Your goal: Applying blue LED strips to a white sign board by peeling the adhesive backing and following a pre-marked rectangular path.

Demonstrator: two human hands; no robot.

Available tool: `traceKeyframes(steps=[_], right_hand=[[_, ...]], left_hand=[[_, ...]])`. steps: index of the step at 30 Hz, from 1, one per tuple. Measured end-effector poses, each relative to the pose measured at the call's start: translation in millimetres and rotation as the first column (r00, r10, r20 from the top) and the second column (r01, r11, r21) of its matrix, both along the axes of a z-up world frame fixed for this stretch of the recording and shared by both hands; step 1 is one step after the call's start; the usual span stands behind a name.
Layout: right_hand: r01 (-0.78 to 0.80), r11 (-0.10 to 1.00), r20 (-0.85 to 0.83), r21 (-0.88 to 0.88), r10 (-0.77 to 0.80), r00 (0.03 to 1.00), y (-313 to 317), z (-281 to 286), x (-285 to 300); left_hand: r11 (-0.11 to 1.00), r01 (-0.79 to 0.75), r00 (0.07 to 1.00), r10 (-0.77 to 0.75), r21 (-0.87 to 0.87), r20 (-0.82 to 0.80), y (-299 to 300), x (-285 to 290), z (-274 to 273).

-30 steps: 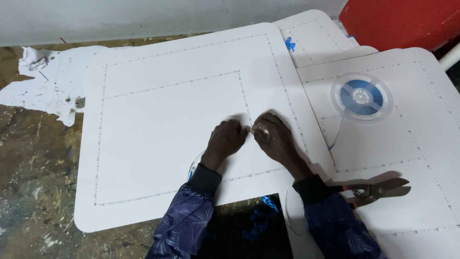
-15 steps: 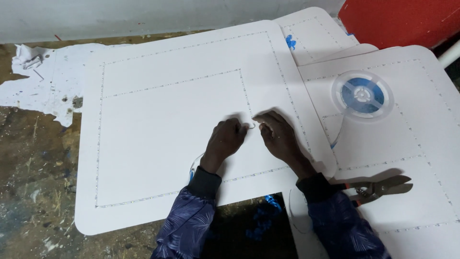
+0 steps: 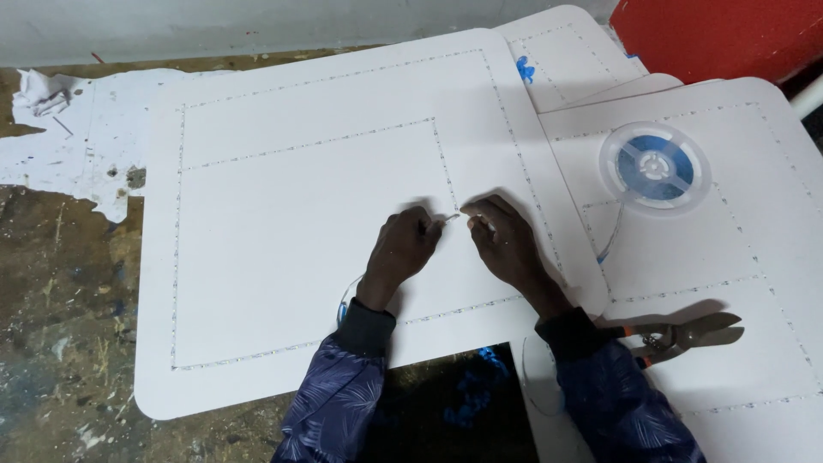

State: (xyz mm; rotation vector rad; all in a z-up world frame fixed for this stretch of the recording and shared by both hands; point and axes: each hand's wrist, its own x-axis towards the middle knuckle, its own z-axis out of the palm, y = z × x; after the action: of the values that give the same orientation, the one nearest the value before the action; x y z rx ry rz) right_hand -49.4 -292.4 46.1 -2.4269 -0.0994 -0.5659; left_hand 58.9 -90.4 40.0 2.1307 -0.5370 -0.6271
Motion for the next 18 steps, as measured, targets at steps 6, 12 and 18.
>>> traceKeyframes(steps=[6,12,18], right_hand=[[0.003,0.995,-0.195,-0.101,-0.023,0.981,5.5,22.6,1.5],[-0.074,0.954,-0.32,-0.291,-0.024,0.947,4.3,36.9,17.6],[-0.149,0.958,-0.33,-0.244,0.062,0.942,-13.1,32.0,23.9]], left_hand=[[0.997,0.08,0.997,-0.08,0.01,0.022,2.0,-11.0,4.4],[0.996,0.079,0.996,-0.08,0.036,0.034,5.4,-16.1,13.8],[0.995,0.084,0.993,-0.08,-0.044,0.092,10.1,-22.8,14.4]])
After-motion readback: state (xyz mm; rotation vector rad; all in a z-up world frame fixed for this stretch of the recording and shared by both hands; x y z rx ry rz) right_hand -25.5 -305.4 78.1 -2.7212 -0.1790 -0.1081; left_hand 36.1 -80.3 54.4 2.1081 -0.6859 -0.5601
